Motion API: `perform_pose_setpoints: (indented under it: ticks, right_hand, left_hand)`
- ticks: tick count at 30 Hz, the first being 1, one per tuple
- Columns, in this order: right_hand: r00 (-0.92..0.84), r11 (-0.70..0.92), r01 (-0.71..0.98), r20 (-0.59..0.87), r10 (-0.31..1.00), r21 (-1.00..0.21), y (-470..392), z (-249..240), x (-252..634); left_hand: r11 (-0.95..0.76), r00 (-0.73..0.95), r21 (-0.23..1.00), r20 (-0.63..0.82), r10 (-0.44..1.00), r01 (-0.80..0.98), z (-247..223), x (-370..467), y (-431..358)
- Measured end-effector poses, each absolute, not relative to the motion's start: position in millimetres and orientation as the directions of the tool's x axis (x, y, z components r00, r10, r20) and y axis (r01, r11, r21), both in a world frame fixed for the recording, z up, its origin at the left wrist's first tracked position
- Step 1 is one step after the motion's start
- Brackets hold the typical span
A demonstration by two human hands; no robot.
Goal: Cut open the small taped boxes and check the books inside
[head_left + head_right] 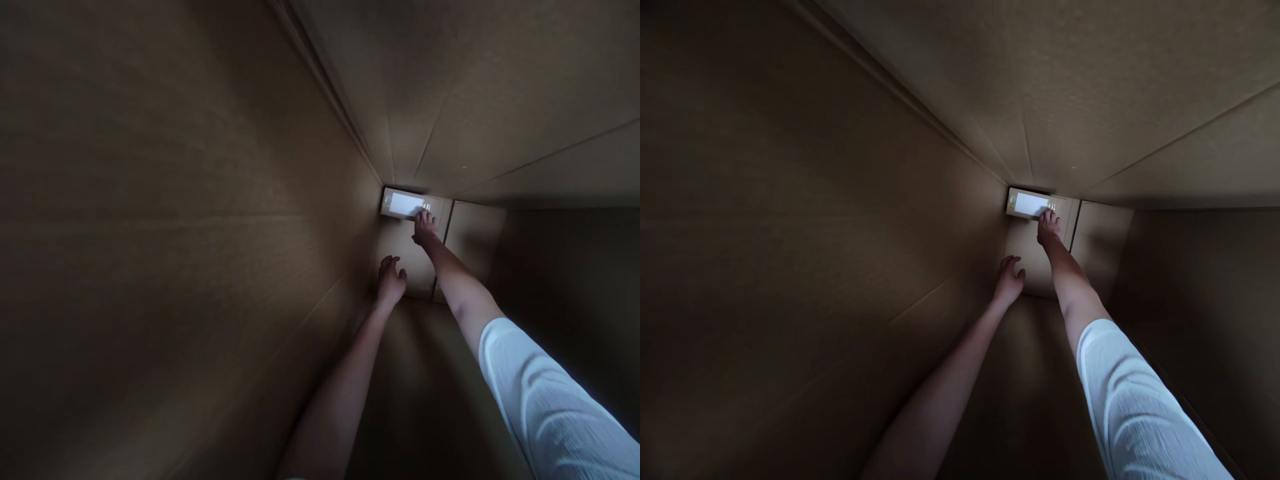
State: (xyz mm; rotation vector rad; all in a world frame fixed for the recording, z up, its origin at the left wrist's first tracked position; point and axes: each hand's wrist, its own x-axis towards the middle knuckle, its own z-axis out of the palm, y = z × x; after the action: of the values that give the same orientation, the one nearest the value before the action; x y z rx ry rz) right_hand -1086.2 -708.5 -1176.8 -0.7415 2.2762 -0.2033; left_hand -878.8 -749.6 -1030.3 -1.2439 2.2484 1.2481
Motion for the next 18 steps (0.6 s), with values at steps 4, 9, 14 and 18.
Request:
perform_pose_setpoints:
  ticks: [4, 9, 14, 18]
  right_hand:
    - [-0.608, 0.809, -0.486, -0.537, -0.585, -0.330, -709.2, -1177.8, -1083.9]
    - [-0.578, 0.799, -0.468, -0.554, -0.599, -0.377, -706.5, -1180.4, -1087.9]
    - [-0.574, 0.806, -0.437, -0.566, -0.592, -0.399, -700.0, -1181.0, -1089.4]
    - [-0.602, 0.846, -0.409, -0.596, -0.531, -0.341, -699.4, -1179.9, -1088.3]
  left_hand:
    - [0.256, -0.589, 0.552, -0.590, -0.551, -0.793, -1032.7, -879.3, -748.2]
    - [0.268, -0.593, 0.546, -0.596, -0.541, -0.794, -1029.1, -879.8, -750.0]
    - [0.274, -0.593, 0.543, -0.592, -0.546, -0.794, -1028.7, -878.9, -753.4]
    - [0.262, -0.600, 0.559, -0.589, -0.541, -0.786, -1030.3, -878.8, -751.4]
